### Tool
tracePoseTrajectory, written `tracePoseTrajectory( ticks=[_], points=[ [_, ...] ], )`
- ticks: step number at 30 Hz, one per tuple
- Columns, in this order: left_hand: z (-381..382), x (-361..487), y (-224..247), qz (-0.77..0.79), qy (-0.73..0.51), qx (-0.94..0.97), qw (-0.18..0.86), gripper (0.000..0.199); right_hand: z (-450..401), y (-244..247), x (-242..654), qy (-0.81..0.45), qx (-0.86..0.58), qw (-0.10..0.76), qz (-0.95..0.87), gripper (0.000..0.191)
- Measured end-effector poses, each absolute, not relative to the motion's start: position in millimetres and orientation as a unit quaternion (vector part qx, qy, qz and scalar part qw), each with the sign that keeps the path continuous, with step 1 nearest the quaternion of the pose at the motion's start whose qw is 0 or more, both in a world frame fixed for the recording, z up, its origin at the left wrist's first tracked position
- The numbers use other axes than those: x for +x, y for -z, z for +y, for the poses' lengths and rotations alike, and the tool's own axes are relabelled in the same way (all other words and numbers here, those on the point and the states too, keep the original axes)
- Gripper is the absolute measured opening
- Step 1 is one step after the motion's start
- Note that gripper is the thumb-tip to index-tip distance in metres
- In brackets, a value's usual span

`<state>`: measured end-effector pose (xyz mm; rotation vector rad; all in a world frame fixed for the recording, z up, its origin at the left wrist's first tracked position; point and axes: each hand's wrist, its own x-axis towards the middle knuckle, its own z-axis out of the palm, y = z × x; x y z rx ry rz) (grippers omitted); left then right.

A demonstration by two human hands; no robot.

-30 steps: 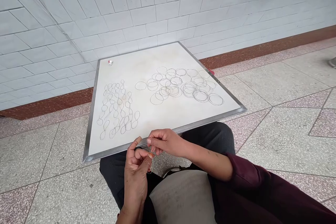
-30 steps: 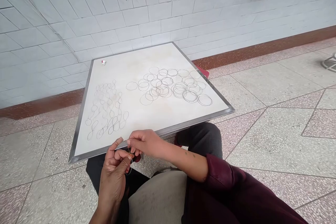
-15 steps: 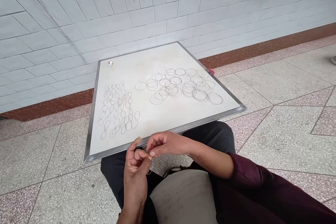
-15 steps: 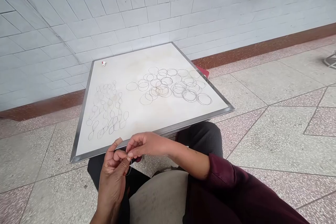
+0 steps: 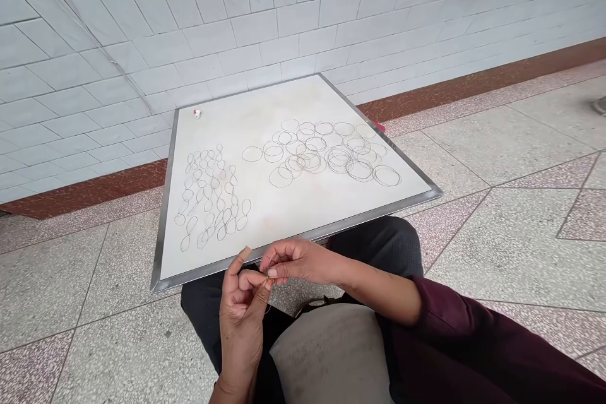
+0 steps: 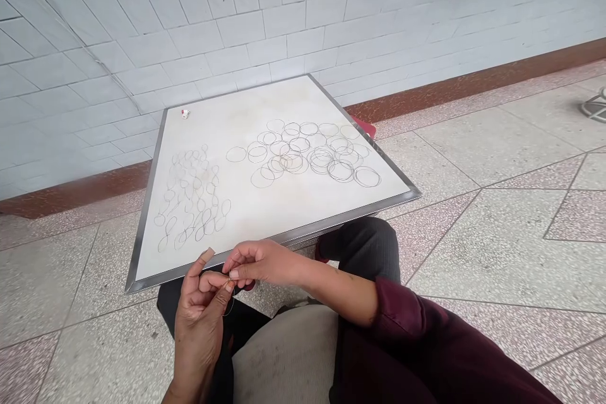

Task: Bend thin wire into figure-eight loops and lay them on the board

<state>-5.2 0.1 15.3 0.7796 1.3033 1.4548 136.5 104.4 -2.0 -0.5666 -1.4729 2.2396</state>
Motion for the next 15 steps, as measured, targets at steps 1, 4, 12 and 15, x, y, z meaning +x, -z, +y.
tracePoseTrajectory(
  ticks=[1,4,12,15],
  points=[
    [-1.0,-5.4,-15.4,0.540,-0.599,0.327,0.493,0.064,104.3,1.3,137.0,-0.803,-0.198,0.198,-0.527,0.033],
    [-3.5,-5.1,-13.8,0.554,-0.590,0.340,0.480,0.064,104.7,0.9,138.8,-0.808,-0.184,0.191,-0.526,0.032],
    [3.3,-0.9,-9.2,0.617,-0.589,0.359,0.379,0.070,100.9,10.2,133.1,-0.789,-0.234,0.244,-0.513,0.034],
    [3.6,-7.7,-7.4,0.657,-0.579,0.424,0.231,0.059,95.1,8.0,130.3,-0.788,-0.248,0.246,-0.507,0.037]
  ],
)
